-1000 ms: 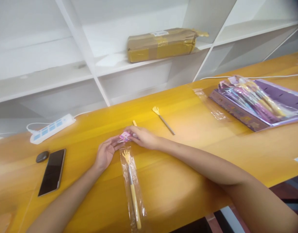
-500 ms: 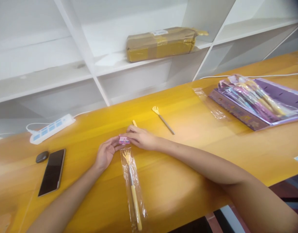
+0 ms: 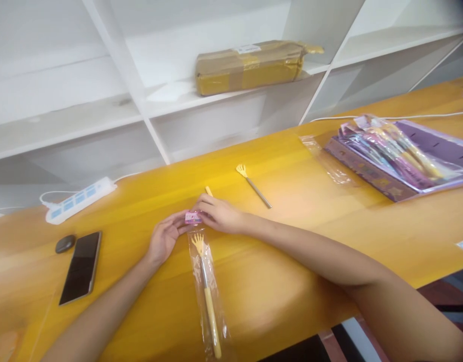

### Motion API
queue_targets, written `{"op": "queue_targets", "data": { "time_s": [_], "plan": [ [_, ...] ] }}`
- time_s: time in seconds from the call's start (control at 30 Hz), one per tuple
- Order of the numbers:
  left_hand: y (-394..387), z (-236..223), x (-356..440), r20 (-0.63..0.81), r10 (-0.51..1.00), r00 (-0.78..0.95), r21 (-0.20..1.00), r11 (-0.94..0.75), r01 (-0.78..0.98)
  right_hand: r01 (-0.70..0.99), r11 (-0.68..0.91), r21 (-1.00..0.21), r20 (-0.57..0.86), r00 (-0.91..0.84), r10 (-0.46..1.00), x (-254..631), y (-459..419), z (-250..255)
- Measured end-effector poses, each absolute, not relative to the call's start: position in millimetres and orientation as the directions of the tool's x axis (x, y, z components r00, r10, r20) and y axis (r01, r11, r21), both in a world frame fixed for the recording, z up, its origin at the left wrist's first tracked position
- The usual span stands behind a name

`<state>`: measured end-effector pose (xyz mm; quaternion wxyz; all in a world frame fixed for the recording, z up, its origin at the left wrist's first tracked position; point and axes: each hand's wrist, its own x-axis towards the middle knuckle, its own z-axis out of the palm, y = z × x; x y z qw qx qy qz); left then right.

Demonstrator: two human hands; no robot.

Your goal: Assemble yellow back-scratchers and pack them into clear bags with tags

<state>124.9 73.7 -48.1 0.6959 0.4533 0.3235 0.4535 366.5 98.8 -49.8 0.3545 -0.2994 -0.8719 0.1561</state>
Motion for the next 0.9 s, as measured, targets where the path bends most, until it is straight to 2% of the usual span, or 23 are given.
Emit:
{"op": "queue_targets", "data": {
  "time_s": [0.47, 0.67, 0.9],
  "plan": [
    [75.1, -51.7, 122.7, -0.075, 0.94, 0.333, 0.929, 0.187, -0.319, 0.384, 0.786, -0.485, 0.507, -0.609, 0.61, 368.8, 96.8, -51.0],
    [74.6, -51.0, 122.7, -0.066, 0.932, 0.357, 0.928, 0.189, -0.322, 0.456, 0.624, -0.634, 0.441, -0.45, 0.777, 369.2, 98.1, -47.7],
    [75.2, -50.3, 122.0, -0.035, 0.918, 0.395, 0.932, 0.173, -0.318, 0.401, 0.596, -0.696, 0.421, -0.444, 0.791, 368.0, 101.9, -51.3]
  ]
}}
